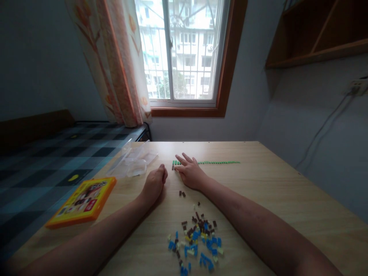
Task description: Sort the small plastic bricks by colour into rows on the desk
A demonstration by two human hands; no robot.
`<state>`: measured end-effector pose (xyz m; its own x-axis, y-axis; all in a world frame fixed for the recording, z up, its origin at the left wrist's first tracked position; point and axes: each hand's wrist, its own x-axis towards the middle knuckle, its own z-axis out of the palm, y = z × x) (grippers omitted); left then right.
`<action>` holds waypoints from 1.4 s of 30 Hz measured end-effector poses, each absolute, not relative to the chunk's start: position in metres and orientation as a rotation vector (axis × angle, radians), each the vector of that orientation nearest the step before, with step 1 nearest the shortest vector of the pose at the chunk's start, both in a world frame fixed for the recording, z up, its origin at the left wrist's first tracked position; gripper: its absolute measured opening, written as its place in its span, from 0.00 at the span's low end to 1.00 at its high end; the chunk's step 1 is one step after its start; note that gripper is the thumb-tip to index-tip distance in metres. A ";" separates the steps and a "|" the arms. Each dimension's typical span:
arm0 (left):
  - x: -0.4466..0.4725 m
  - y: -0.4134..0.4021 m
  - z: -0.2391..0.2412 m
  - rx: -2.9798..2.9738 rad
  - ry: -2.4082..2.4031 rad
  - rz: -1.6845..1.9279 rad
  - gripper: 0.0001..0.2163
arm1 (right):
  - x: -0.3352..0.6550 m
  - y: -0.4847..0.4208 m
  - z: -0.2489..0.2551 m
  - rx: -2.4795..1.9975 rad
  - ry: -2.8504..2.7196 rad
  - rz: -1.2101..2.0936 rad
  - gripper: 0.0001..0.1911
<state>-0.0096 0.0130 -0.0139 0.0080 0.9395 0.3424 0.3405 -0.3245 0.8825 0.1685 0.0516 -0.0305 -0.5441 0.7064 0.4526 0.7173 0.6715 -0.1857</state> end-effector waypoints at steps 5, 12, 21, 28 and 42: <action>-0.010 0.012 -0.014 1.716 1.311 1.324 0.24 | 0.168 0.050 -0.028 -1.112 -2.375 -0.057 0.19; -0.009 0.013 -0.014 1.698 1.313 1.324 0.24 | 0.167 0.045 -0.023 -1.171 -2.427 -0.028 0.19; -0.010 0.015 -0.017 1.714 1.292 1.340 0.24 | 0.169 0.047 -0.026 -1.182 -2.394 -0.043 0.19; -0.009 0.015 -0.017 1.711 1.293 1.335 0.24 | 0.169 0.049 -0.028 -1.138 -2.423 -0.044 0.19; -0.010 0.014 -0.016 1.672 1.287 1.337 0.25 | 0.186 0.038 0.021 -0.953 -2.751 0.804 0.15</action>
<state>-0.0099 0.0143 -0.0162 0.0062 0.9419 0.3357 0.2995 -0.3221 0.8981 0.1863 0.0385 0.0211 -0.7942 0.6050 -0.0567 0.5404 0.6605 -0.5213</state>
